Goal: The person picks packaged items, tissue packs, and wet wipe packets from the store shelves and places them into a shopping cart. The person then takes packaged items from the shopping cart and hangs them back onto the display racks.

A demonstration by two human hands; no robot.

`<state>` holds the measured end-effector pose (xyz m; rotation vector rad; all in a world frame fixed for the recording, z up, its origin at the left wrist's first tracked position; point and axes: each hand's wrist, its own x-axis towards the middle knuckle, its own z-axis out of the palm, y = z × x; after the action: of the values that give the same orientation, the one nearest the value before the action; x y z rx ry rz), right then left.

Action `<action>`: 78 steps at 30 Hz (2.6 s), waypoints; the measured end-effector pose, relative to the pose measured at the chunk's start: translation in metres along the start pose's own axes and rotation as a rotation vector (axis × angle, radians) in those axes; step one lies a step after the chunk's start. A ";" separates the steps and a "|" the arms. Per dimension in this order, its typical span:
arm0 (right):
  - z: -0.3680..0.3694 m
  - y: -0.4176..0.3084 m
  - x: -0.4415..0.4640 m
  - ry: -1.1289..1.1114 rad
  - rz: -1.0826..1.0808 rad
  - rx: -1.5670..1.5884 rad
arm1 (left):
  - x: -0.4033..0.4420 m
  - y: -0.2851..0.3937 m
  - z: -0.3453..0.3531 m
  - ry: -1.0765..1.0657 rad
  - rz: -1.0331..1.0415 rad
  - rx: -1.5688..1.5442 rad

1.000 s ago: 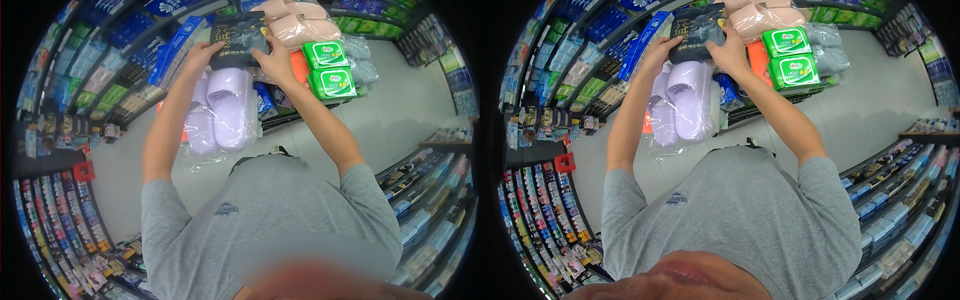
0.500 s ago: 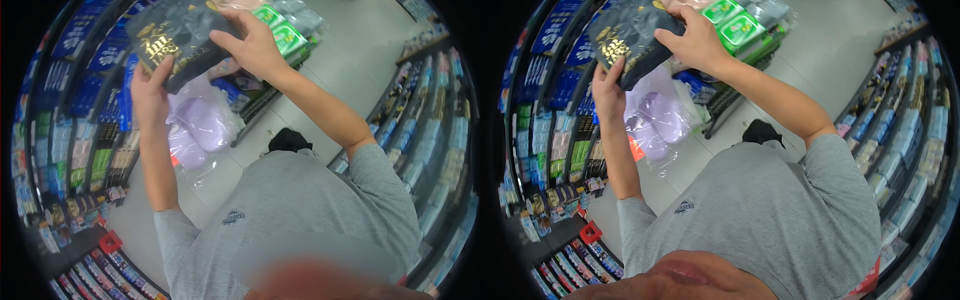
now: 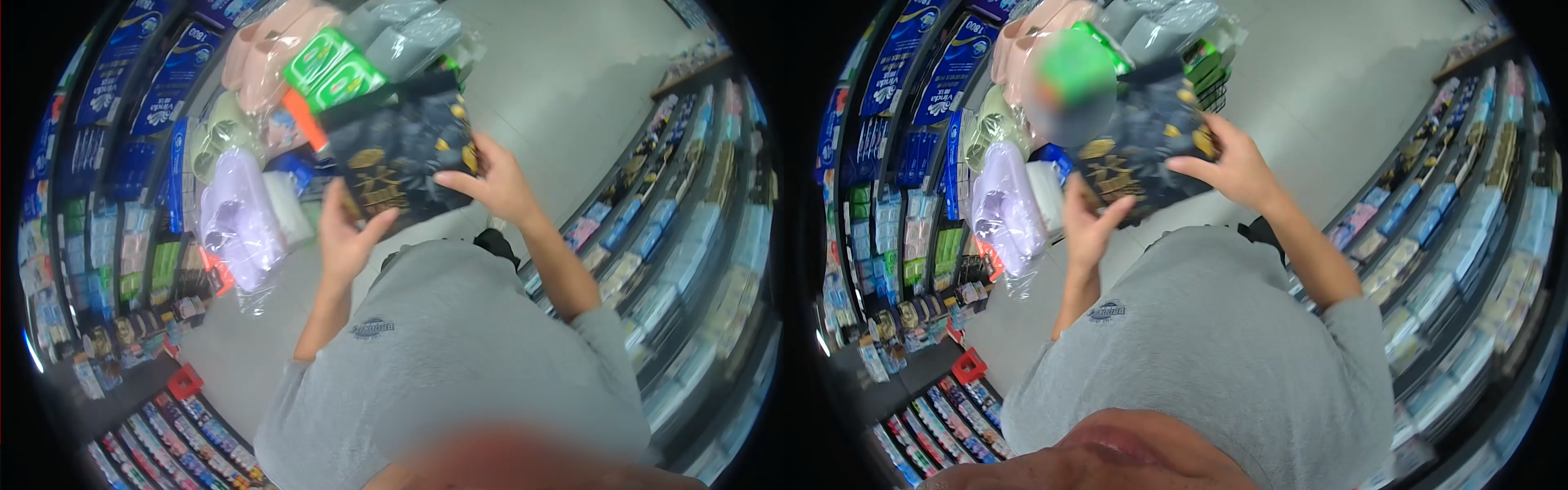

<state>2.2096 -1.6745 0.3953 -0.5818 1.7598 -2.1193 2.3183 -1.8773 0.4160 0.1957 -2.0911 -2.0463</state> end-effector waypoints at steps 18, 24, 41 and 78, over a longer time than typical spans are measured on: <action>-0.371 0.038 0.010 0.558 0.300 -0.015 | 0.208 -0.111 0.366 -0.330 -0.535 -0.084; -0.481 0.055 0.101 0.473 0.297 -0.119 | 0.318 -0.132 0.441 -0.315 -0.593 -0.165; -0.873 0.000 0.271 0.670 0.217 -0.027 | 0.653 -0.165 0.778 -0.620 -0.331 0.020; -1.784 -0.135 0.809 0.779 0.103 -0.086 | 1.439 -0.153 1.532 -0.722 -0.159 -0.065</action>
<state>0.6140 -0.5317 0.3326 0.3835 2.1899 -2.3736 0.5472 -0.7386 0.3214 -0.4762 -2.4349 -2.5439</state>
